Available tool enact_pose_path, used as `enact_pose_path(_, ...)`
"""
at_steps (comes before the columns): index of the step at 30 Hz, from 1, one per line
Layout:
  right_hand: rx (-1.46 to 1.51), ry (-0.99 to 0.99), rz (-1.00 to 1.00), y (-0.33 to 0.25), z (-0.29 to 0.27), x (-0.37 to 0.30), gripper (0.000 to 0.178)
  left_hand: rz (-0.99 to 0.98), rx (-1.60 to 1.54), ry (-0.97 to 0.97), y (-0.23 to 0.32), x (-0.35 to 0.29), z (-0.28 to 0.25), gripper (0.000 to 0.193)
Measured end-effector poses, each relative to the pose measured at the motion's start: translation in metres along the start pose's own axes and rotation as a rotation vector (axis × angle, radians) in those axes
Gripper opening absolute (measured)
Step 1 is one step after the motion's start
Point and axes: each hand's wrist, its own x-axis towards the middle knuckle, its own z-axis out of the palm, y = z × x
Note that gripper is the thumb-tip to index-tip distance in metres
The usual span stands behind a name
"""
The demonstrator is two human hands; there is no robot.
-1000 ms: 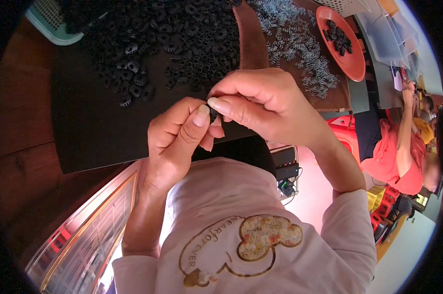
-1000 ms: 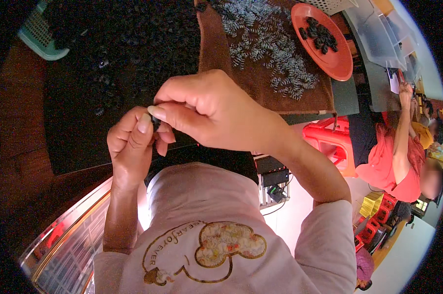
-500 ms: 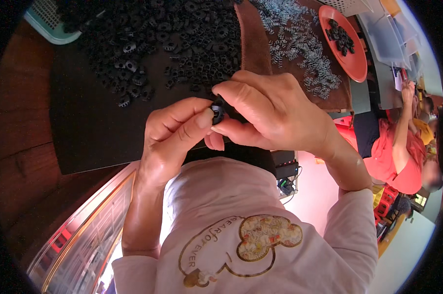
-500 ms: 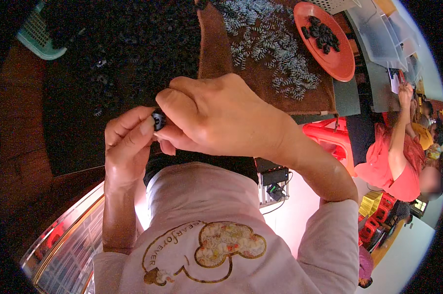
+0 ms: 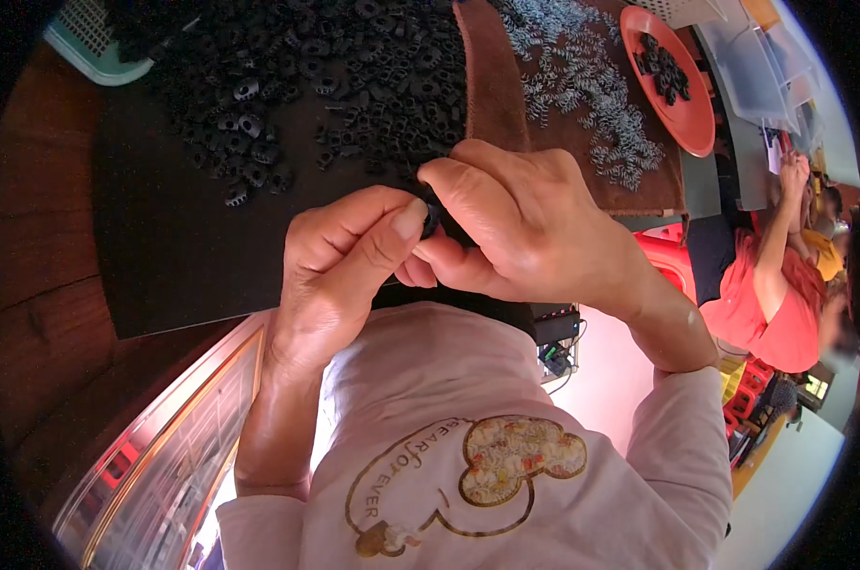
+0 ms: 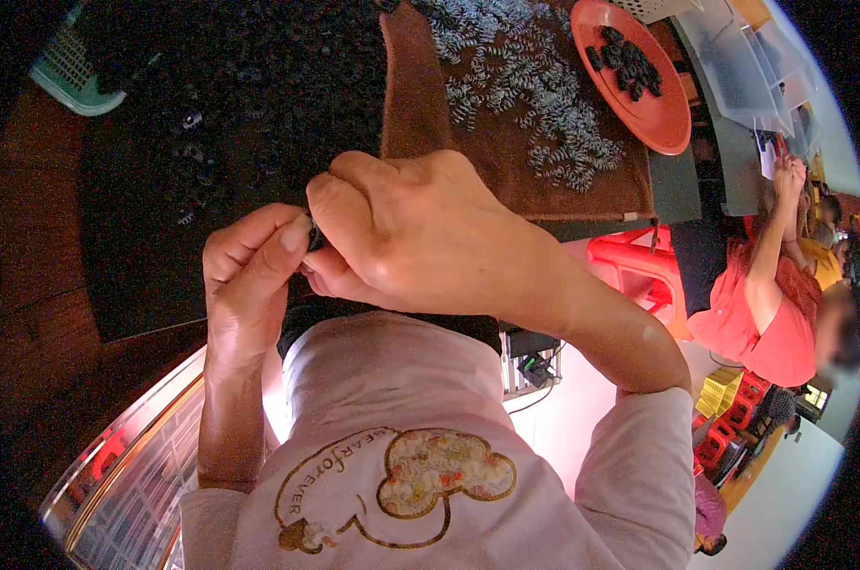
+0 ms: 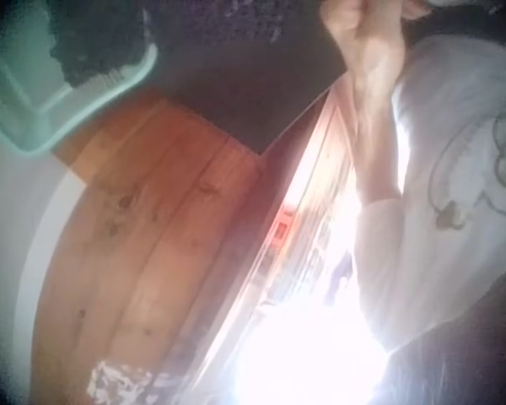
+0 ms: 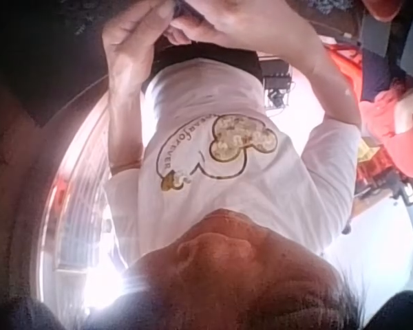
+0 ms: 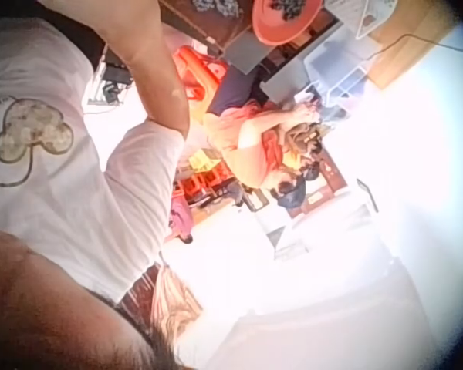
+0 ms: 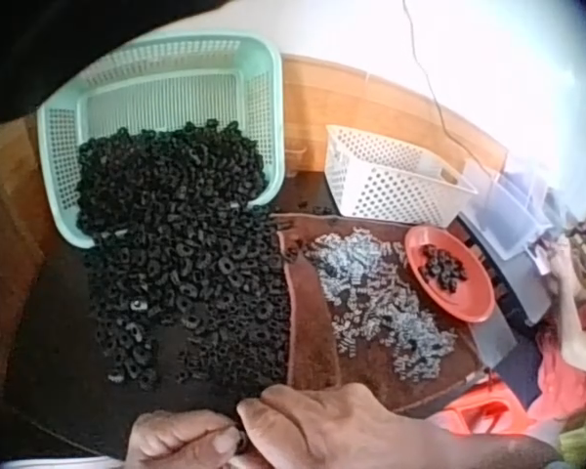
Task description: Assembling small plastic and metal components by hand.
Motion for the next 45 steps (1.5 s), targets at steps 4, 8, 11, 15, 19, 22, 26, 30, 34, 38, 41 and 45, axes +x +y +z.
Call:
enact_pose_path(4, -0.069, 0.044, -0.029, -0.002, 0.006, 0.0, 0.031, 0.06, 0.049, 0.014, -0.003, 0.0, 0.001, 0.02)
enact_pose_path(8, -0.046, 0.014, -0.053, -0.005, 0.007, -0.005, 0.037, 0.065, 0.077, -0.029, -0.006, 0.002, -0.002, 0.02)
enact_pose_path(11, -0.065, 0.021, -0.032, -0.007, 0.008, -0.006, 0.039, 0.072, 0.077, -0.028, -0.005, -0.001, -0.001, 0.021)
enact_pose_path(15, -0.054, 0.138, -0.01, -0.004, 0.008, -0.006, 0.047, 0.037, -0.007, 0.031, -0.005, -0.003, 0.003, 0.022)
enact_pose_path(19, -0.029, 0.139, 0.035, -0.004, 0.002, -0.007, 0.052, -0.043, -0.103, 0.057, -0.004, -0.007, 0.003, 0.023)
enact_pose_path(22, -0.019, 0.124, -0.056, -0.002, 0.005, -0.006, 0.046, 0.041, -0.047, 0.042, -0.004, -0.006, 0.002, 0.023)
enact_pose_path(26, -0.026, 0.13, -0.061, -0.009, 0.005, -0.004, 0.032, 0.035, -0.064, 0.048, -0.001, -0.005, 0.006, 0.021)
enact_pose_path(30, 0.002, 0.117, -0.06, -0.008, 0.004, -0.009, 0.027, 0.061, 0.038, -0.003, -0.004, -0.001, 0.004, 0.02)
enact_pose_path(34, 0.044, 0.165, -0.017, -0.002, -0.004, -0.018, 0.027, 0.151, 0.107, 0.04, -0.01, -0.005, 0.01, 0.022)
enact_pose_path(38, -0.148, 0.11, 0.217, 0.023, -0.039, -0.041, 0.028, 0.053, 0.027, 0.038, -0.011, -0.005, 0.007, 0.031)
enact_pose_path(41, -0.191, 0.274, 0.478, 0.059, -0.075, -0.061, 0.029, 0.068, 0.038, 0.031, -0.012, -0.003, 0.009, 0.029)
enact_pose_path(45, -0.421, 0.251, 0.646, 0.109, -0.112, -0.085, 0.03, 0.097, 0.055, 0.04, -0.012, -0.001, 0.012, 0.027)
